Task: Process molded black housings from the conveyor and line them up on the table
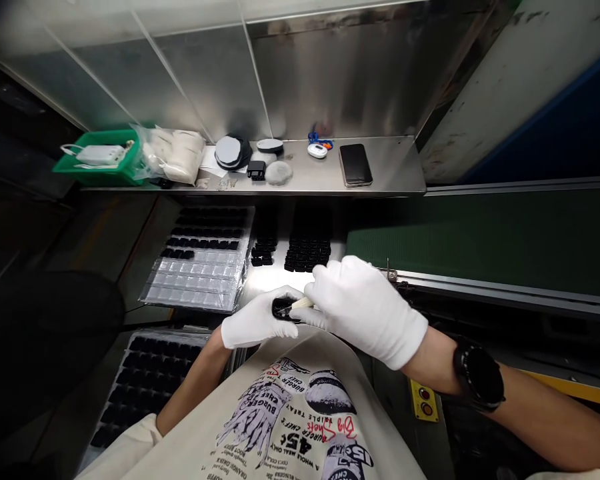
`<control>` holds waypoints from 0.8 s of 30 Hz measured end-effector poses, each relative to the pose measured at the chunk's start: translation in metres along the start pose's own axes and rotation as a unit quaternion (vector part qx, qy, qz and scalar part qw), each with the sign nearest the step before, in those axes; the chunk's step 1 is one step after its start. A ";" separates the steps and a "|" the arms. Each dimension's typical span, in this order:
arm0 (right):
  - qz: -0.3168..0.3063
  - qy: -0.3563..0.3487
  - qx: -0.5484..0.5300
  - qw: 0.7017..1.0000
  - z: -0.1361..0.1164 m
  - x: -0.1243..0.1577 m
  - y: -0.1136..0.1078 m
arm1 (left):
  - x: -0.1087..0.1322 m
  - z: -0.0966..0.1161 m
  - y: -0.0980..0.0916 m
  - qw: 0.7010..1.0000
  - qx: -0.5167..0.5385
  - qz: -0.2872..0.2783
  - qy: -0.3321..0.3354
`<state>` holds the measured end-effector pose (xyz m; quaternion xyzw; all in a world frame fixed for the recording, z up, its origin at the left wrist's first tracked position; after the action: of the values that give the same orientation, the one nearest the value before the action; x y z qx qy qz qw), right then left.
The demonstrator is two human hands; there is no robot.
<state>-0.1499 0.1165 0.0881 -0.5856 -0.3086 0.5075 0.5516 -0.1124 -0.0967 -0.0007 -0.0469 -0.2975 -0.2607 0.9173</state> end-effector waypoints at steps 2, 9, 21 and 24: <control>0.001 0.000 0.004 1.000 -0.002 0.001 -0.001 | -0.001 0.001 0.000 1.000 -0.003 -0.003 0.002; -0.018 0.007 0.010 1.000 -0.008 0.004 0.000 | -0.005 0.002 0.001 0.998 -0.054 -0.010 0.003; -0.072 0.145 -0.061 0.985 -0.020 0.014 0.010 | -0.022 0.016 -0.009 0.979 -0.194 -0.064 0.028; -0.072 0.208 -0.059 0.974 -0.026 0.024 0.017 | -0.032 0.014 -0.005 0.977 -0.205 -0.036 0.046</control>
<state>-0.1225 0.1264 0.0622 -0.6855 -0.2582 0.3146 0.6037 -0.1442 -0.0829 -0.0084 -0.2113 -0.1962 -0.3511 0.8908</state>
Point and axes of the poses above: each hand's wrist, its own x-axis away from the middle knuckle, its own y-axis out of the palm, z = x × y, the point moved 2 cm from there along -x, towards the middle knuckle, and after that the axes turned 15 degrees about -y, right-handed, at the moved point
